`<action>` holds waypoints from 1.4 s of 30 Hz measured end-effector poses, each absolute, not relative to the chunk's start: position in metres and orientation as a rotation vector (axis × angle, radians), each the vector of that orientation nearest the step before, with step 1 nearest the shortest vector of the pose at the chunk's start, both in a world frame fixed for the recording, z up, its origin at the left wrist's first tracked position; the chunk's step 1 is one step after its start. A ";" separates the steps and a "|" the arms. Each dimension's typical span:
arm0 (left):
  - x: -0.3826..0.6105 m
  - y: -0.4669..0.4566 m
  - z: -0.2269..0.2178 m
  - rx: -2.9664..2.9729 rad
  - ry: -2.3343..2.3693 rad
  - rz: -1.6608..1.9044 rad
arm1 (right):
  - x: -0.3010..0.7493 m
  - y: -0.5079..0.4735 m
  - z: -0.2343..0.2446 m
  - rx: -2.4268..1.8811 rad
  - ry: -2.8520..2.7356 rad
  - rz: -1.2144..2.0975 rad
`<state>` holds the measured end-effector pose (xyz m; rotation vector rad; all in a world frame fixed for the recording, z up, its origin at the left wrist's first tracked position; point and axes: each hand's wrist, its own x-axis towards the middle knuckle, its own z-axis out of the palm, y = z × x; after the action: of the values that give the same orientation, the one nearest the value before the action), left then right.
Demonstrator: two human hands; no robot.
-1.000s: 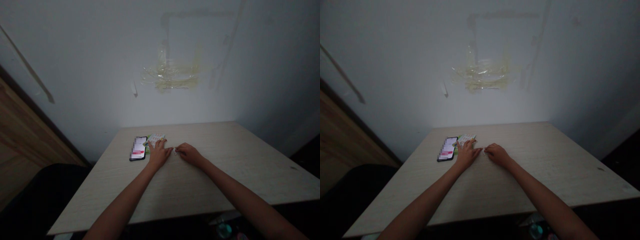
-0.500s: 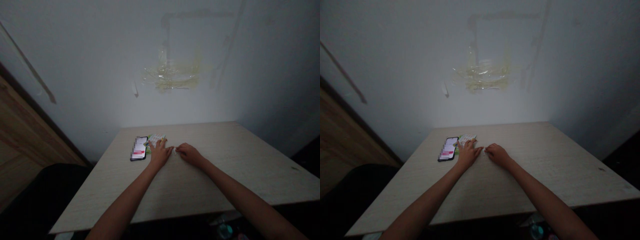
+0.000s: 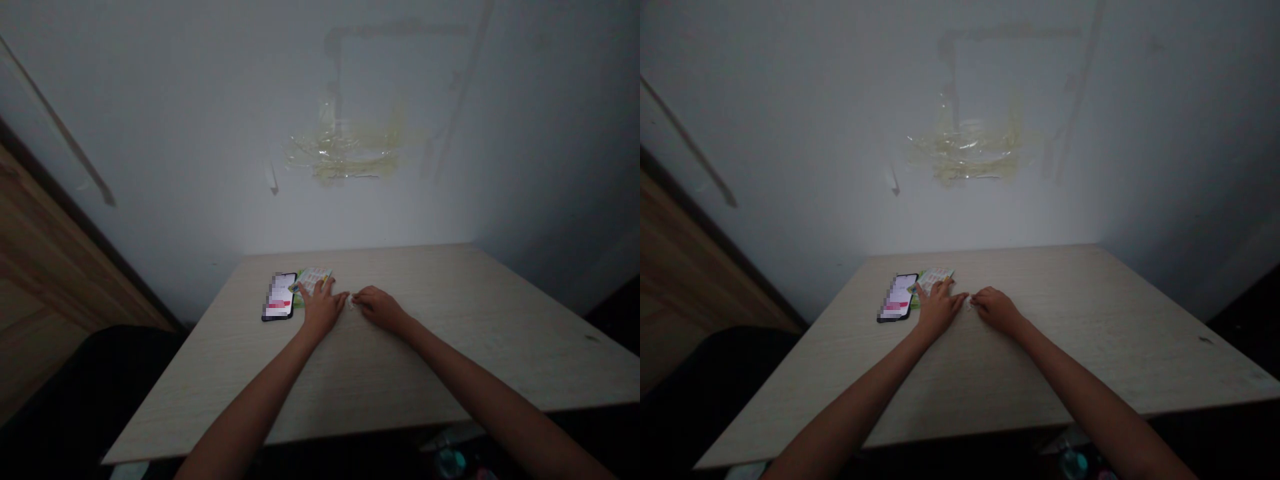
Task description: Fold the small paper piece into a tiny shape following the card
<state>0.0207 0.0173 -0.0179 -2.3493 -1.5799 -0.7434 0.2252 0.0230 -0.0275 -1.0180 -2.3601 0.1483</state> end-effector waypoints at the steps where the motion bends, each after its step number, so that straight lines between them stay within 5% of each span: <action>1: 0.021 0.017 -0.018 -2.347 -1.585 -0.739 | 0.225 0.023 -0.028 -1.014 -2.359 0.149; 42: 0.019 0.021 -0.011 -2.441 -1.683 -0.708 | 0.229 0.021 -0.025 -0.951 -2.244 0.371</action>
<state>0.0192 0.0210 -0.0109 -2.4411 -1.6830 -0.7078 0.2289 0.0212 -0.0255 -0.9510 -2.2444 0.3709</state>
